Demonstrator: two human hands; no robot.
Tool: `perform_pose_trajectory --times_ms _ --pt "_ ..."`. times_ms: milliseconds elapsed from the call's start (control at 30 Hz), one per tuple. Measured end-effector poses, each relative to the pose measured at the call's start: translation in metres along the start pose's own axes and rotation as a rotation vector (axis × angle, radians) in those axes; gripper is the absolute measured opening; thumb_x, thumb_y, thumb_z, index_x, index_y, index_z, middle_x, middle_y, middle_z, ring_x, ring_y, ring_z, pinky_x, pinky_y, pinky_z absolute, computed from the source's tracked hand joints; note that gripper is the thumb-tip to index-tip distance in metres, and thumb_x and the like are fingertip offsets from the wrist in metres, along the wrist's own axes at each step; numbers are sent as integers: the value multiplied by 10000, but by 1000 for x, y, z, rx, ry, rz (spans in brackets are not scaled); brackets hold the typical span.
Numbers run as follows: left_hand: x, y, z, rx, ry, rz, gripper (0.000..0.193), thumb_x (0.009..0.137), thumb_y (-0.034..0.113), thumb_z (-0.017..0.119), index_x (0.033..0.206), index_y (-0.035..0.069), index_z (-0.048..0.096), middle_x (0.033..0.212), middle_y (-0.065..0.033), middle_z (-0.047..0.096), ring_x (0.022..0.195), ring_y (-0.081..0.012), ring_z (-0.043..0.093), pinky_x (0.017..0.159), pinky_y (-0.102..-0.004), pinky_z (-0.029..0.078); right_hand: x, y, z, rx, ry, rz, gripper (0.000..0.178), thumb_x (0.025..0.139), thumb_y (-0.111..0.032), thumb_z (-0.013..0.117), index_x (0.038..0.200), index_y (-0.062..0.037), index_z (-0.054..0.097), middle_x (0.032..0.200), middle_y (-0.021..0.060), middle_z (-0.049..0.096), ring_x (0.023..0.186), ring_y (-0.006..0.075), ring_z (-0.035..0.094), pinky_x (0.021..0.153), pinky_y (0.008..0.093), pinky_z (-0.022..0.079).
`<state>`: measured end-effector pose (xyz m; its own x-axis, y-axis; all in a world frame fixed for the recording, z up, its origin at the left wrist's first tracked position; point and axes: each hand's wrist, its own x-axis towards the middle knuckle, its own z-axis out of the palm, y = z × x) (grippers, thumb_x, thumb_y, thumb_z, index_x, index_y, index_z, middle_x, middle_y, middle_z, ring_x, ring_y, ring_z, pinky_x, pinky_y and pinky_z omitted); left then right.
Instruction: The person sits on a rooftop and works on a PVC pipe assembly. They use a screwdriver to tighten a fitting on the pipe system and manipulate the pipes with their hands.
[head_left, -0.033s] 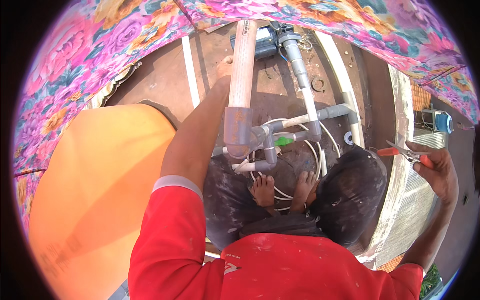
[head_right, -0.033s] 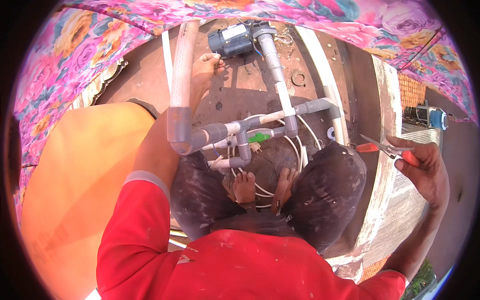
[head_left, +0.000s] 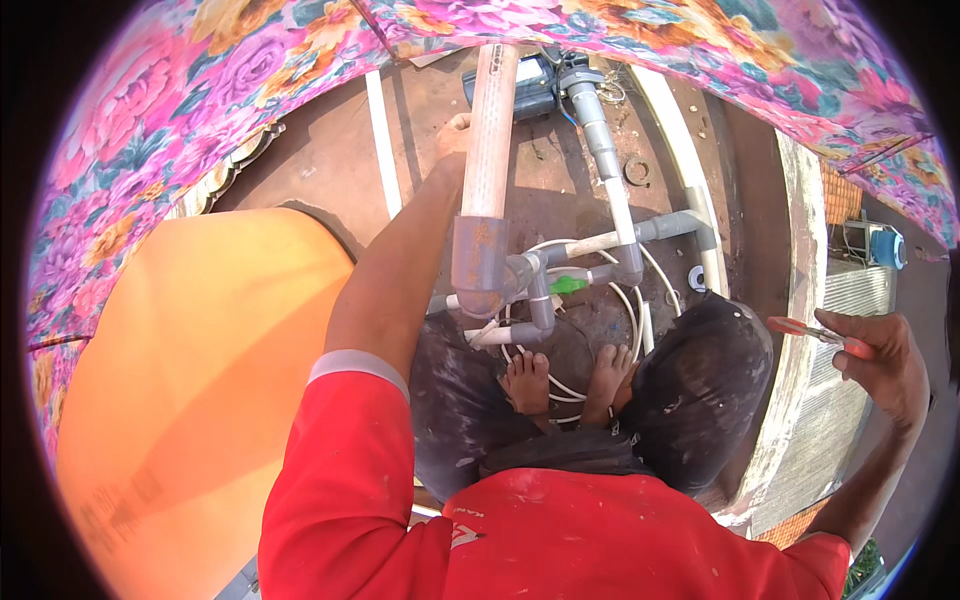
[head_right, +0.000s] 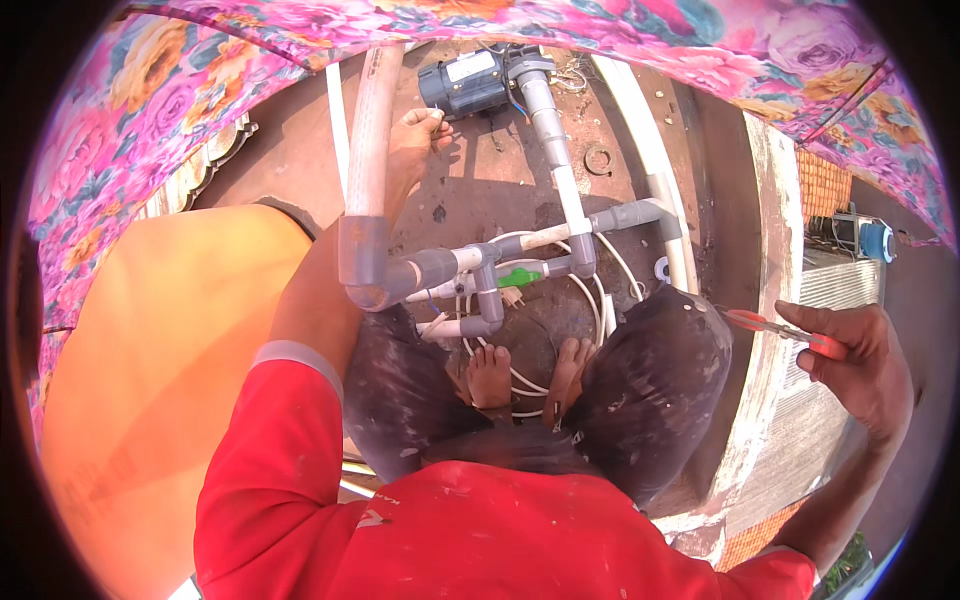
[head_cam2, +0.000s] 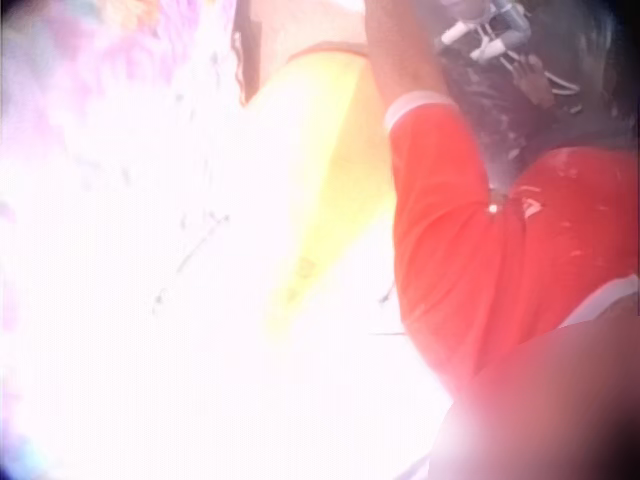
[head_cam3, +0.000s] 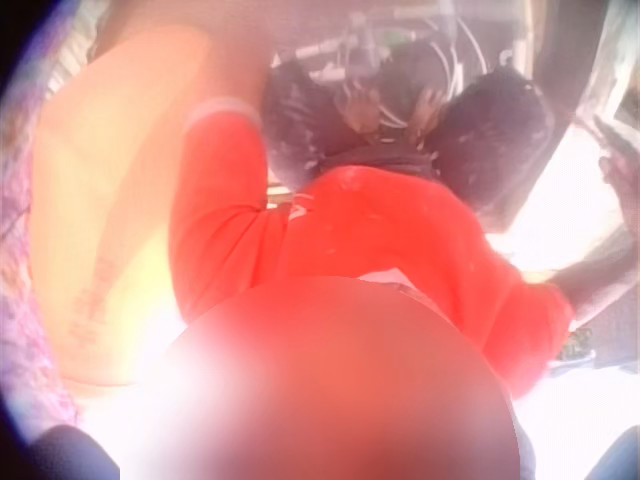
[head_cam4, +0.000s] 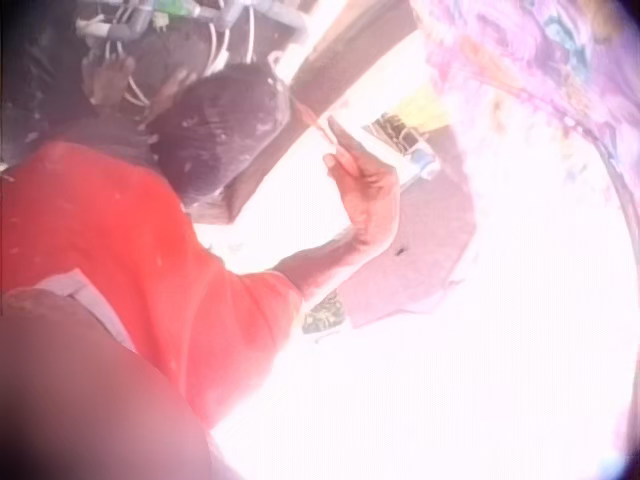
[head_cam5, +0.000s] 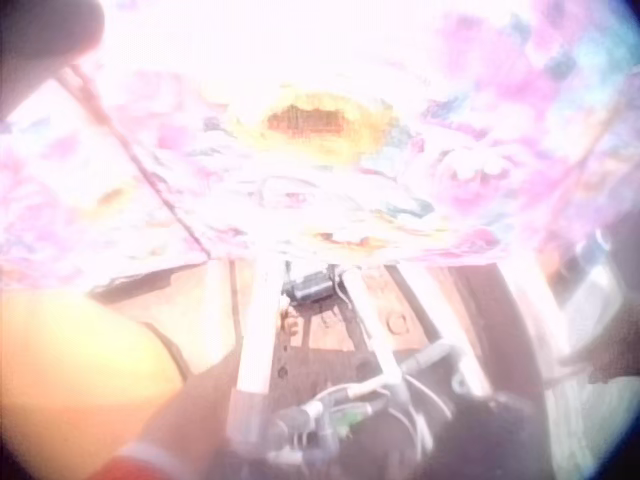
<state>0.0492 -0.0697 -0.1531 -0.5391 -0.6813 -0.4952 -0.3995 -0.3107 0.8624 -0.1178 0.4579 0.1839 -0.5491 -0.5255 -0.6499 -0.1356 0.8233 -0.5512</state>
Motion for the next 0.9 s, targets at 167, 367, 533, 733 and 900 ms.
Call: perform_pose_trajectory --times_ms 167,367,533,733,900 --pt "8 -11 17 -374 58 24 76 975 55 741 1006 39 674 827 -57 723 672 -129 694 560 -272 587 -37 -66 -19 -325 -39 -192 461 742 -11 787 1203 4 779 755 94 614 711 190 597 660 367 449" --pt "19 -12 12 -375 -11 -56 48 979 3 712 993 -2 666 949 -111 712 779 -182 750 672 -269 648 -8 -93 58 -546 -169 -448 483 810 -8 755 1280 -119 757 922 142 624 762 345 620 704 445 477" --pt "34 -17 19 -353 55 -61 62 959 -17 716 987 -44 668 938 -119 710 789 -209 753 732 -290 661 -7 -137 -11 -611 -139 -90 417 930 -72 694 1346 -82 712 937 178 623 798 363 645 735 469 513" --pt "35 -28 16 -394 81 -39 73 944 -28 726 1000 -47 683 928 -117 715 788 -193 745 707 -285 649 10 -123 50 -542 -169 -78 603 887 -83 746 1472 -174 628 1494 195 516 1240 391 619 1029 429 520" --pt "25 -5 13 -291 56 -73 120 945 -23 733 1030 -77 667 979 -141 704 816 -230 761 742 -292 677 32 -81 80 -647 -341 -486 546 891 -138 775 1424 -155 659 1602 211 436 1471 435 439 1209 547 357"
